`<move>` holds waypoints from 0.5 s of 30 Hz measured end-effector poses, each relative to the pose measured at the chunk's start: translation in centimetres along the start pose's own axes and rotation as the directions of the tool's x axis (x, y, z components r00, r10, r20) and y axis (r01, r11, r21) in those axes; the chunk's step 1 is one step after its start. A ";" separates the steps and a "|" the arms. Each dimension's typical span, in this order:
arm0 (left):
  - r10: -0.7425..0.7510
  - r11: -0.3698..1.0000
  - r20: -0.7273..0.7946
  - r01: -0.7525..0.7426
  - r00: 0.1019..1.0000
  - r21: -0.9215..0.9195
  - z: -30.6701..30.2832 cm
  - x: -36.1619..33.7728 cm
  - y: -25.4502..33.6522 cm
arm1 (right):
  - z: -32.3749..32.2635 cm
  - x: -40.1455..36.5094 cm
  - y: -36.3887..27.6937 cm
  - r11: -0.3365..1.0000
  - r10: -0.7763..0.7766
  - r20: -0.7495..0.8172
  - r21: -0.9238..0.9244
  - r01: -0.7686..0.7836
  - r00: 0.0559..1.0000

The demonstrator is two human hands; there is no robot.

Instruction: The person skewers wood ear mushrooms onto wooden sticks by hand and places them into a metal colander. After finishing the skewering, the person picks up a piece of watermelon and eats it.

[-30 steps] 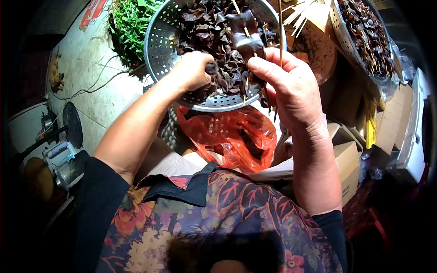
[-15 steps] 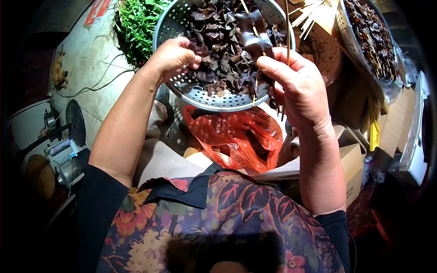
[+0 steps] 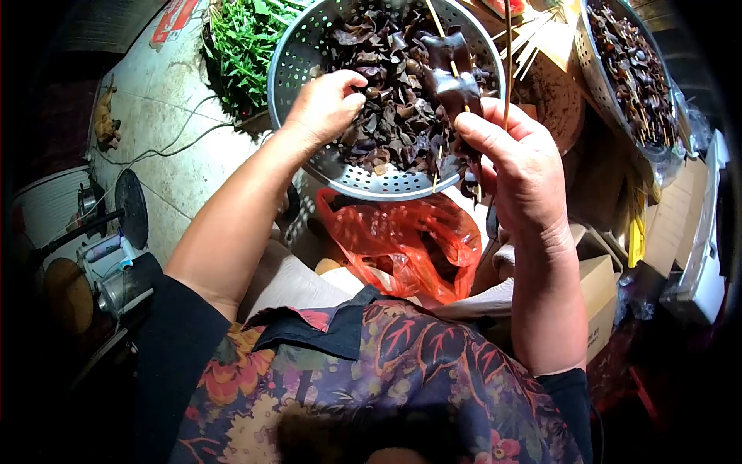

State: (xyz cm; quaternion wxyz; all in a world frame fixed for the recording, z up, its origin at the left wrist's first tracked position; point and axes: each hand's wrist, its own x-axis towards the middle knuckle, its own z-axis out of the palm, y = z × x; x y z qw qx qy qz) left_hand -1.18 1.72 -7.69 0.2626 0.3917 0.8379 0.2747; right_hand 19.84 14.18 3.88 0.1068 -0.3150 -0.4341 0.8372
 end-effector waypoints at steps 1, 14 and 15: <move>0.042 0.998 -0.029 -0.041 0.999 0.045 0.8 0.0 0.0 | 0.0 -0.1 0.0 1.000 0.002 0.004 0.008 -0.002 1.000; -0.195 0.741 0.301 0.342 0.933 -0.578 1.3 0.7 2.4 | -0.4 -0.3 -0.4 0.996 0.026 -0.025 -0.088 -0.028 0.999; -0.211 0.700 0.291 0.352 0.933 -0.622 0.6 0.5 3.2 | -0.3 -0.3 -0.4 0.996 0.030 -0.025 -0.079 -0.032 0.999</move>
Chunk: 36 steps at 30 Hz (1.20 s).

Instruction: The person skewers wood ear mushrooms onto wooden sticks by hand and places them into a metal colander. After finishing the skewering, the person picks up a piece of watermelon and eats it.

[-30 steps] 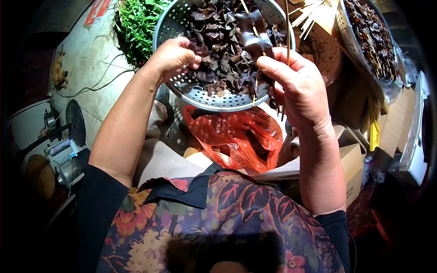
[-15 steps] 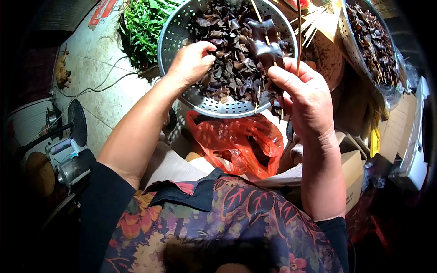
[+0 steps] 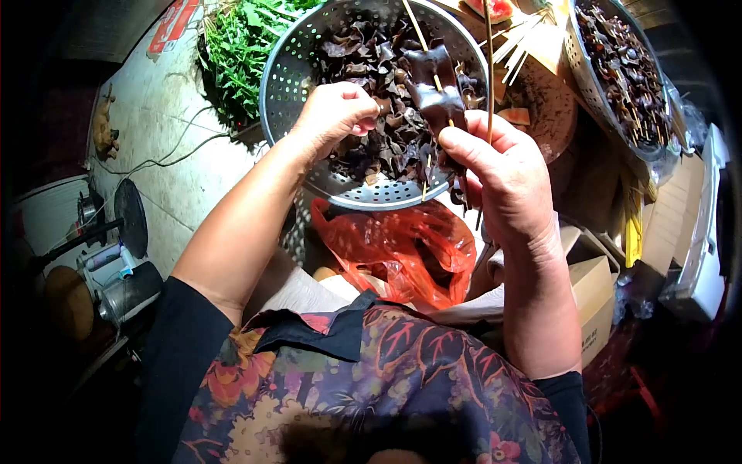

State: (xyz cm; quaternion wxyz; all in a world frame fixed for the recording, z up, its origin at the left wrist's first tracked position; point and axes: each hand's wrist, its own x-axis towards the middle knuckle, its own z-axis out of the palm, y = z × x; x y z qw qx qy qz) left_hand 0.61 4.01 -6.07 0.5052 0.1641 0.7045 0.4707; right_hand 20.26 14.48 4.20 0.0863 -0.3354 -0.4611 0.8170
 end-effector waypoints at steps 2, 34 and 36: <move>0.067 0.986 0.022 -0.063 0.997 -0.155 -0.6 -0.3 0.3 | 0.2 0.0 0.0 1.000 0.001 0.004 0.007 -0.001 1.000; -0.202 0.667 -0.049 0.175 0.978 0.724 -6.2 -1.6 2.2 | 1.0 0.0 0.3 0.999 0.031 -0.006 0.043 -0.031 1.000; -0.287 0.682 0.150 0.092 0.946 0.726 -5.4 -2.6 2.7 | 0.9 0.1 0.4 0.999 0.035 0.004 0.040 -0.035 0.999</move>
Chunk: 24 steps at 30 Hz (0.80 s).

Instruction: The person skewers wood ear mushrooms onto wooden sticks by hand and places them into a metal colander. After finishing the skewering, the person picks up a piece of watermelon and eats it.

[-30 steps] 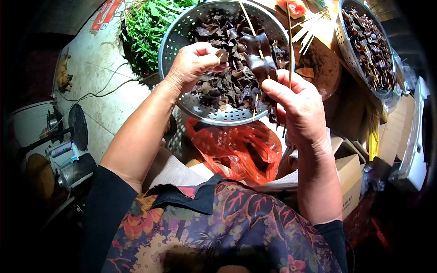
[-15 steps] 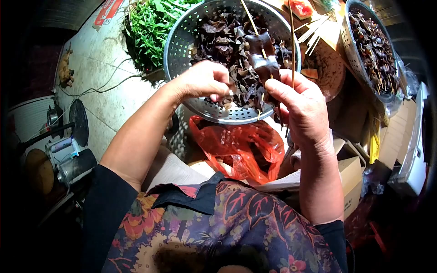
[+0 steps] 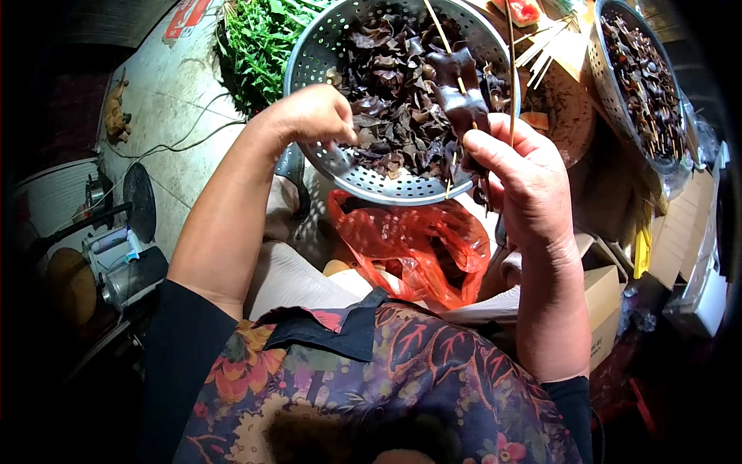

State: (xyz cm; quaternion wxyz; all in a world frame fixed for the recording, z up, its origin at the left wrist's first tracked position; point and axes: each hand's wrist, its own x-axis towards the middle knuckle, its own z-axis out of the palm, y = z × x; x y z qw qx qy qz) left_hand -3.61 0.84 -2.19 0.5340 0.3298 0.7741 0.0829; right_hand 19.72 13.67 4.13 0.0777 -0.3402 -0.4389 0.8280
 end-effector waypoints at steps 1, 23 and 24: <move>-0.007 1.000 0.089 0.005 0.996 0.025 0.4 0.0 0.4 | -0.1 0.0 0.0 1.000 0.002 0.008 -0.007 -0.002 1.000; 0.180 0.977 -0.390 -0.117 0.903 0.178 4.1 4.9 -3.3 | -0.1 -0.2 0.2 0.989 -0.015 0.002 -0.148 0.016 1.000; 0.091 0.975 -0.284 -0.143 0.955 -0.170 3.7 4.7 -3.0 | -0.1 -0.2 0.1 0.989 -0.016 0.000 -0.147 0.016 1.000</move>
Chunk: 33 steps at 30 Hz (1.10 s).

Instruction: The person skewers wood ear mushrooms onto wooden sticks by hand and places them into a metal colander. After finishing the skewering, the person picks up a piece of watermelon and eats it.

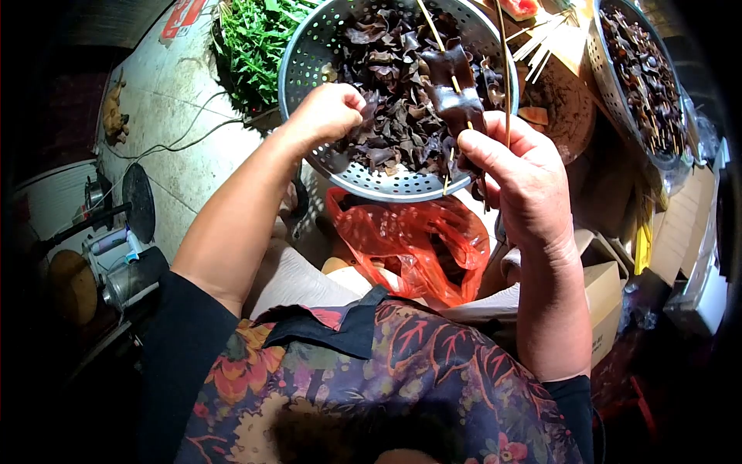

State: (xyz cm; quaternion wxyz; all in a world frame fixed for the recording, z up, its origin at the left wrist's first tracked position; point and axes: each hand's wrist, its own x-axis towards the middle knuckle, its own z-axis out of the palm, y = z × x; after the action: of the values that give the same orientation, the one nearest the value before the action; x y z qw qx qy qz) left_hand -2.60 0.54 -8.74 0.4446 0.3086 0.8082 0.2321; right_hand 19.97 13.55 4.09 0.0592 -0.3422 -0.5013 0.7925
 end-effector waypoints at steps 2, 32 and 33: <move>-0.139 0.926 0.059 0.151 0.988 -0.345 -1.0 -1.0 1.8 | 0.2 -0.1 0.0 1.000 -0.009 -0.033 -0.016 0.009 0.999; -0.193 0.846 0.069 0.202 0.979 -0.494 -3.2 -1.3 3.7 | 0.0 0.0 0.1 1.000 -0.021 -0.010 -0.020 0.021 1.000; -0.160 0.818 0.091 0.184 0.983 -0.545 -3.4 -1.4 3.5 | 0.1 0.0 0.2 1.000 -0.025 -0.006 -0.004 0.025 1.000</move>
State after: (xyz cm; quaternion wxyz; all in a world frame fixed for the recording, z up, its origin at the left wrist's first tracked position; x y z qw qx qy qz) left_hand -3.91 1.71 -3.96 0.5501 0.0980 0.7223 0.4074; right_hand 19.99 13.40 3.97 0.0700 -0.3386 -0.5069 0.7896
